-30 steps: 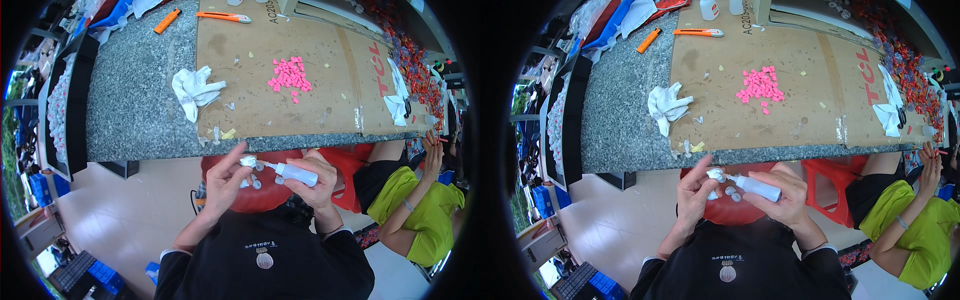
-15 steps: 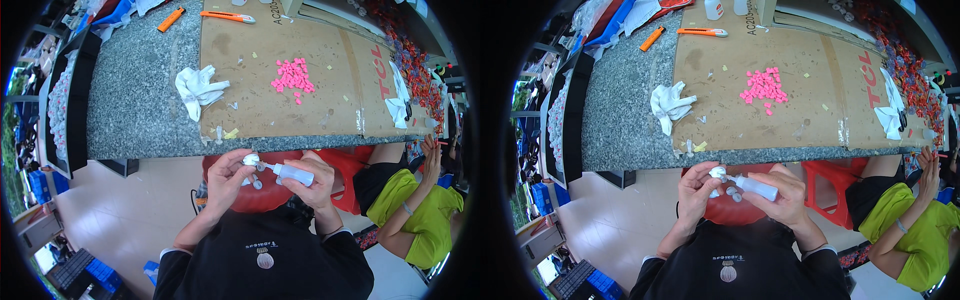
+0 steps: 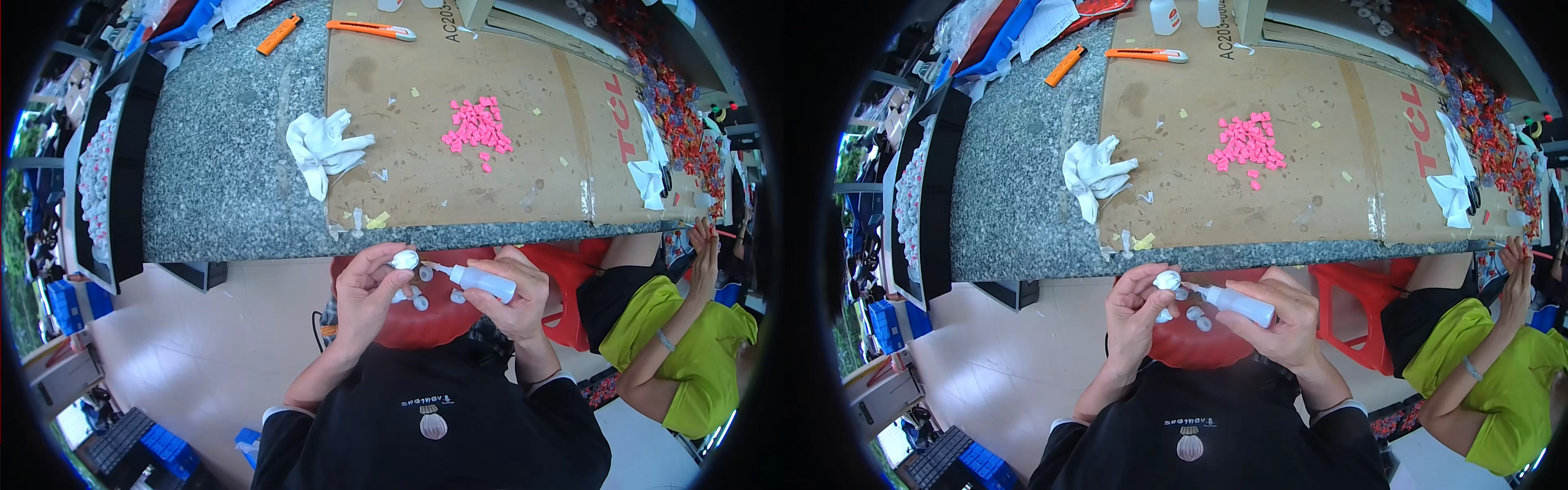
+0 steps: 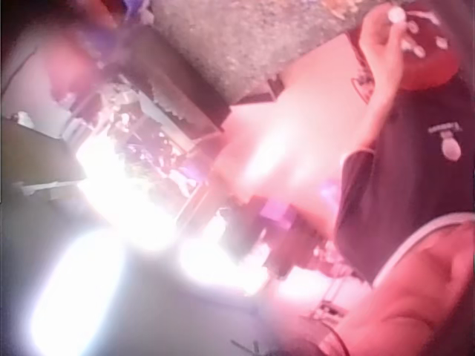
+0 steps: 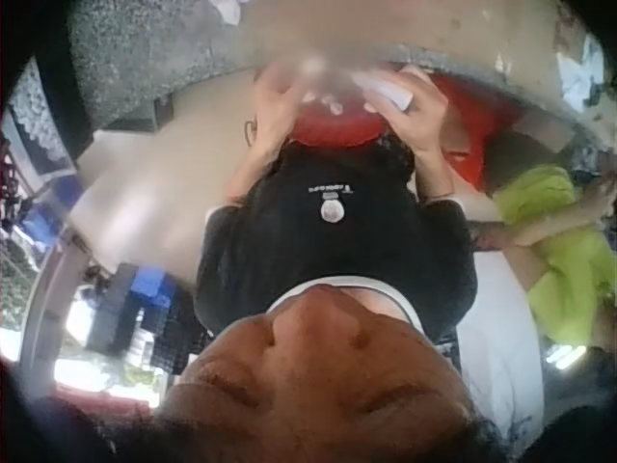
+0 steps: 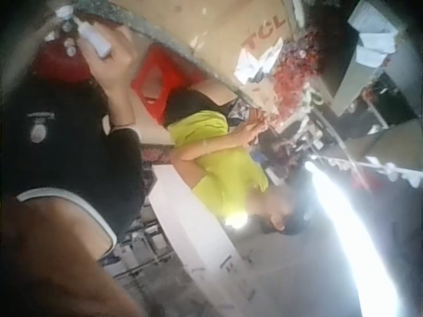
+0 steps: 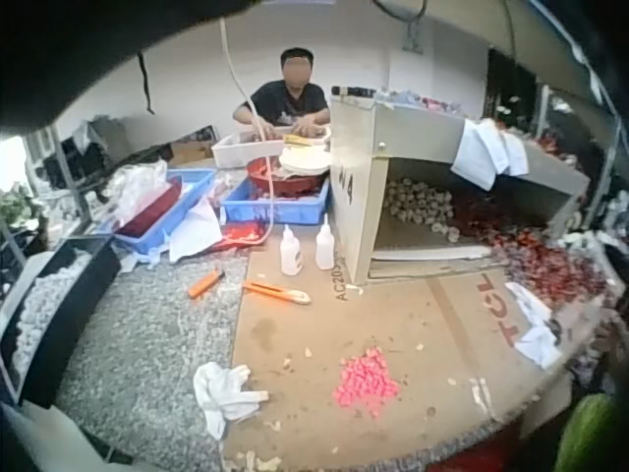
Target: The person applies glue from a bottle onto small white pieces and attaches pink pieces to them by hand.
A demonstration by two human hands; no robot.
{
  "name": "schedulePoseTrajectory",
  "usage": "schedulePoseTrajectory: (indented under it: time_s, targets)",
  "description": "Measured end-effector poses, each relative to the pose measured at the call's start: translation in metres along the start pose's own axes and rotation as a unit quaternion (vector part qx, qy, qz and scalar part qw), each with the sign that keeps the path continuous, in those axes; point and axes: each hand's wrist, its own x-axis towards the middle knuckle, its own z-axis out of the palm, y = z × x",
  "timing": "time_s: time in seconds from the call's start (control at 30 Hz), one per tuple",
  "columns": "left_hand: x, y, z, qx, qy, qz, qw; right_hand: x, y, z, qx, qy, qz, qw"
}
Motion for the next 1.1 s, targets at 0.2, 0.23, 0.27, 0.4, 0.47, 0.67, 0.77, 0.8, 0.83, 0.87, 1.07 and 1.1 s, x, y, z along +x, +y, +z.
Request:
schedulePoseTrajectory:
  time_s: [0.2,0.23,0.27,0.4,0.47,0.67,0.77,0.8,0.83,0.87,1.07,1.1]
  targets:
    - [0.001,0.000,0.002,-0.009,0.001,-0.012,1.000,0.001,-0.001,0.000,0.009,-0.015,0.013,1.000]
    - [0.001,-0.001,0.001,-0.004,0.000,-0.009,1.000,0.002,0.000,-0.003,0.008,-0.015,0.010,1.000]
    - [0.002,-0.002,0.000,0.000,-0.002,-0.006,1.000,0.003,0.001,-0.005,0.006,-0.013,0.006,1.000]
    - [0.000,-0.002,-0.003,-0.063,-0.011,-0.044,0.997,0.013,0.004,-0.004,0.072,0.053,0.090,0.992]
    - [-0.003,0.000,-0.003,-0.108,-0.012,-0.093,0.990,0.031,0.010,0.003,0.067,0.071,0.057,0.994]
    - [-0.003,0.003,0.003,-0.101,-0.051,-0.110,0.987,0.073,0.021,0.036,-0.026,0.080,0.023,0.996]
    - [-0.004,0.003,0.001,-0.105,-0.054,-0.115,0.986,0.074,0.012,0.031,-0.028,0.090,0.017,0.995]
    - [-0.005,0.003,0.000,-0.104,-0.051,-0.115,0.987,0.073,0.008,0.027,-0.039,0.093,0.003,0.995]
    - [-0.004,0.004,-0.001,-0.105,-0.052,-0.116,0.986,0.071,0.012,0.021,-0.041,0.093,0.004,0.995]
    - [-0.005,0.004,-0.001,-0.100,-0.051,-0.112,0.987,0.067,0.019,0.011,-0.089,0.133,0.011,0.987]
    - [0.000,0.003,0.003,-0.099,-0.060,-0.104,0.988,0.071,0.040,-0.008,-0.218,0.139,-0.002,0.966]
    - [0.001,0.003,0.004,-0.101,-0.062,-0.103,0.988,0.073,0.042,-0.006,-0.226,0.133,-0.015,0.965]
